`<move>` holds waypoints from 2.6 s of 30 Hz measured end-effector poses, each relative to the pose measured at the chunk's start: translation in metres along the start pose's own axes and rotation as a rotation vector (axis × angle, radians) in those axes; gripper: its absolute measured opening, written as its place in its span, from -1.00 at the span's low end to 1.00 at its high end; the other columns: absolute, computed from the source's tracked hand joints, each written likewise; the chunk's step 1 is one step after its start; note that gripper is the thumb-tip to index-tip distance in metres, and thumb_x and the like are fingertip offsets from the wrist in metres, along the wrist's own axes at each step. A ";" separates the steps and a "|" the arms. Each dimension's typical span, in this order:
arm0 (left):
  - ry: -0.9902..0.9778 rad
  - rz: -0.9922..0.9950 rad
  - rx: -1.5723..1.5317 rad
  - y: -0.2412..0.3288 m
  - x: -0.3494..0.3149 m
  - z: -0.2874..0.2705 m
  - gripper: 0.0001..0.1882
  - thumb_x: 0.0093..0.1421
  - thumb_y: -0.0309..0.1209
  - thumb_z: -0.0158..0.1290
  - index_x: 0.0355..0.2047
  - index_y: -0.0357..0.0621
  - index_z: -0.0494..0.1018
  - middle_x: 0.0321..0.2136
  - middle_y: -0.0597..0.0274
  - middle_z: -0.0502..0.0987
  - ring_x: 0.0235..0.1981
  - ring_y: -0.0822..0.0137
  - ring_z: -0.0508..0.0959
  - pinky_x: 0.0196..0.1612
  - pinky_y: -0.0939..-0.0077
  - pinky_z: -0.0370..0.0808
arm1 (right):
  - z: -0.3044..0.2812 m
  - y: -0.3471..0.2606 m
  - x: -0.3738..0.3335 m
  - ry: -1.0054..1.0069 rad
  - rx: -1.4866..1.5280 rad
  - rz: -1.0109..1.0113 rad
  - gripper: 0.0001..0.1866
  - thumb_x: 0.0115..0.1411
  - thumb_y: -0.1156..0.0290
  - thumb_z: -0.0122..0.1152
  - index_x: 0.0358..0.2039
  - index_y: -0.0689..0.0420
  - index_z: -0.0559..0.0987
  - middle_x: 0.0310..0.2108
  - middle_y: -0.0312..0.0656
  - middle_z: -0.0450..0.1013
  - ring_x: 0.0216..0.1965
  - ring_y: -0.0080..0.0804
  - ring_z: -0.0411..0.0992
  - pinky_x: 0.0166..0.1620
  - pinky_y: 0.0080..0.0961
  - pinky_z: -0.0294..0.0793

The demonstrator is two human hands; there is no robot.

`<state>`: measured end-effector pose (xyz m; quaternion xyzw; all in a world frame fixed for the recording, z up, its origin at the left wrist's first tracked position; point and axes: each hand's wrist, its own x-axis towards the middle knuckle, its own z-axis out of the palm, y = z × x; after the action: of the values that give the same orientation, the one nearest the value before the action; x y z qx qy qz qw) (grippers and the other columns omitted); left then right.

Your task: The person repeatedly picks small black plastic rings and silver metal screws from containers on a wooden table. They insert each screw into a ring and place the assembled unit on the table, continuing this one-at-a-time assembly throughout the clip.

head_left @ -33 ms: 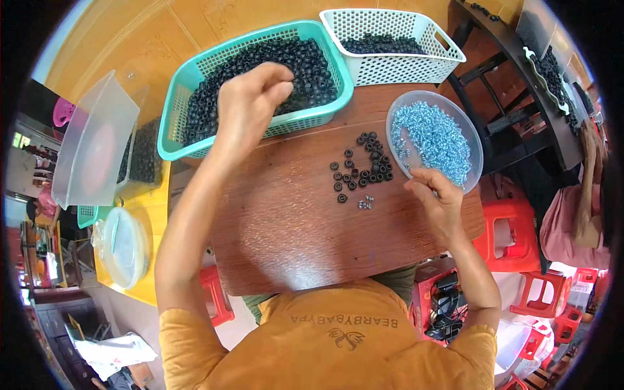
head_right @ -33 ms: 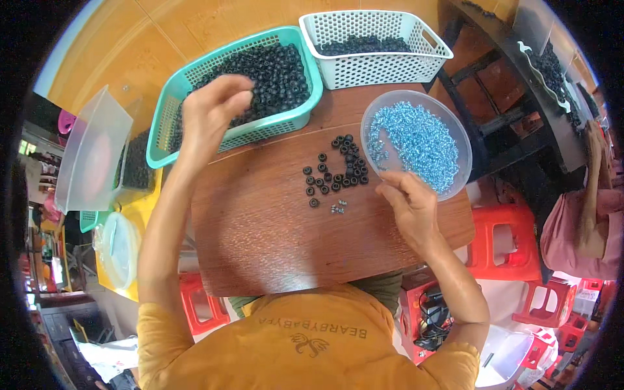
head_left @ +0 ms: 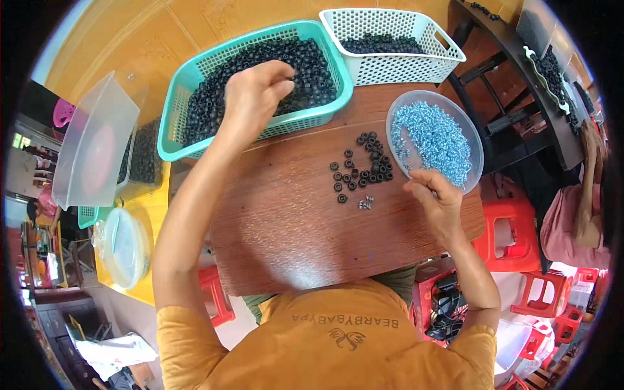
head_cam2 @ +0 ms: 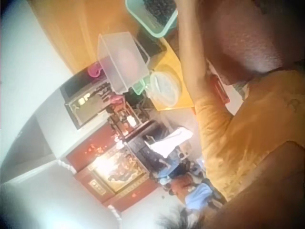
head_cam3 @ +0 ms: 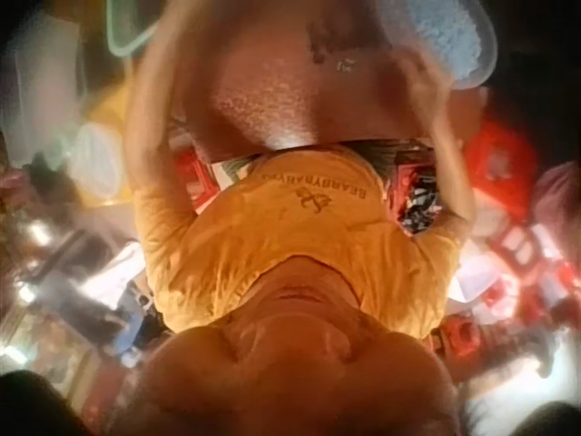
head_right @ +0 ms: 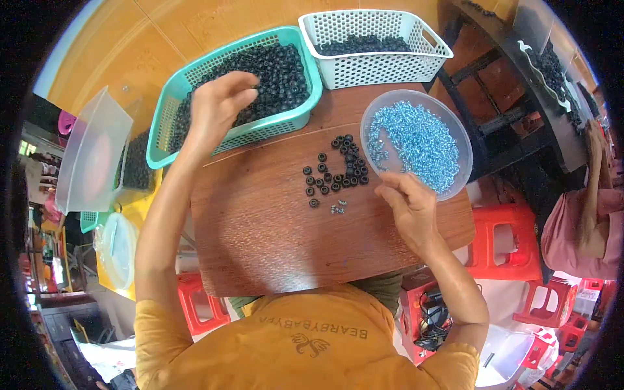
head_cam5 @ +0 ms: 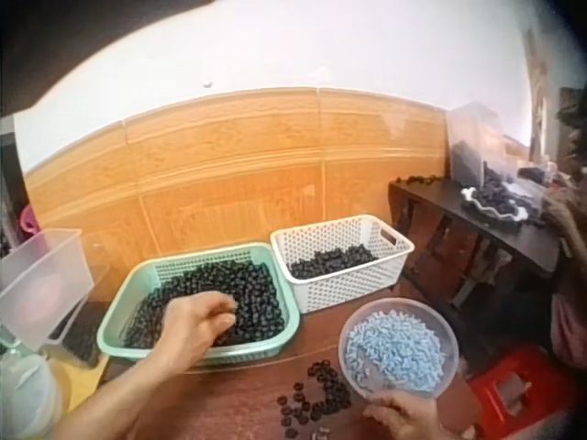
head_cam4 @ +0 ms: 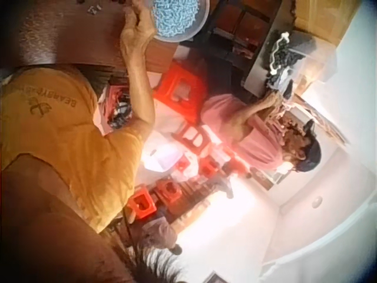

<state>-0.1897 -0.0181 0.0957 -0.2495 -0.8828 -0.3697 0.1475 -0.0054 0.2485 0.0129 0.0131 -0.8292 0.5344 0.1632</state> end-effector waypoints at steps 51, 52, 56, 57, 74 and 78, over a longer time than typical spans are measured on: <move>-0.147 -0.588 -1.644 0.047 -0.109 0.050 -0.79 0.09 -0.54 0.07 -0.24 -0.31 0.40 -0.40 0.17 0.50 -0.43 0.39 0.49 -0.28 0.54 0.45 | 0.077 -0.065 0.031 0.135 0.057 -0.451 -0.76 -0.12 0.60 0.21 -0.35 0.19 0.56 -0.40 -0.23 0.45 -0.37 -0.34 0.36 -0.34 -0.48 0.34; -0.122 -0.604 -1.634 0.049 -0.113 0.053 -0.80 0.09 -0.55 0.07 -0.25 -0.31 0.40 -0.40 0.17 0.50 -0.43 0.39 0.49 -0.29 0.56 0.45 | 0.080 -0.059 0.028 0.158 0.060 -0.454 -0.77 -0.14 0.60 0.22 -0.37 0.16 0.58 -0.39 -0.22 0.45 -0.37 -0.29 0.36 -0.32 -0.46 0.34; -0.089 -0.673 -1.548 0.056 -0.125 0.058 -0.84 0.08 -0.60 0.07 -0.29 -0.29 0.42 -0.41 0.19 0.51 -0.43 0.41 0.49 -0.29 0.59 0.46 | 0.078 -0.049 0.018 0.182 -0.084 -0.487 -0.74 -0.17 0.61 0.21 -0.37 0.14 0.58 -0.39 -0.22 0.44 -0.37 -0.28 0.36 -0.35 -0.44 0.35; -0.078 -0.681 -1.527 0.058 -0.129 0.059 -0.85 0.07 -0.61 0.07 -0.30 -0.29 0.42 -0.42 0.19 0.51 -0.43 0.41 0.49 -0.30 0.58 0.46 | 0.079 -0.047 0.014 0.187 -0.107 -0.487 -0.73 -0.18 0.61 0.20 -0.36 0.14 0.58 -0.39 -0.22 0.44 -0.37 -0.28 0.36 -0.36 -0.44 0.35; 0.007 -0.752 -1.336 0.073 -0.188 0.079 -0.84 0.04 -0.66 0.09 -0.32 -0.35 0.46 -0.44 0.20 0.52 -0.47 0.47 0.49 -0.33 0.65 0.49 | 0.085 -0.034 -0.048 0.240 -0.134 -0.472 -0.70 -0.21 0.68 0.23 -0.36 0.21 0.52 -0.44 -0.15 0.40 -0.47 -0.25 0.32 -0.46 -0.46 0.32; -0.079 -0.822 -1.376 0.070 -0.187 0.074 -0.83 0.02 -0.69 0.10 -0.33 -0.35 0.46 -0.44 0.19 0.53 -0.46 0.48 0.50 -0.33 0.65 0.50 | 0.084 -0.032 -0.053 0.237 -0.127 -0.466 -0.71 -0.21 0.67 0.24 -0.38 0.23 0.51 -0.44 -0.15 0.40 -0.47 -0.23 0.33 -0.47 -0.46 0.33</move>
<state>-0.0016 0.0158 0.0024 0.0479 -0.4829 -0.8466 -0.2189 0.0294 0.1520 -0.0059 0.1306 -0.8107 0.4273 0.3782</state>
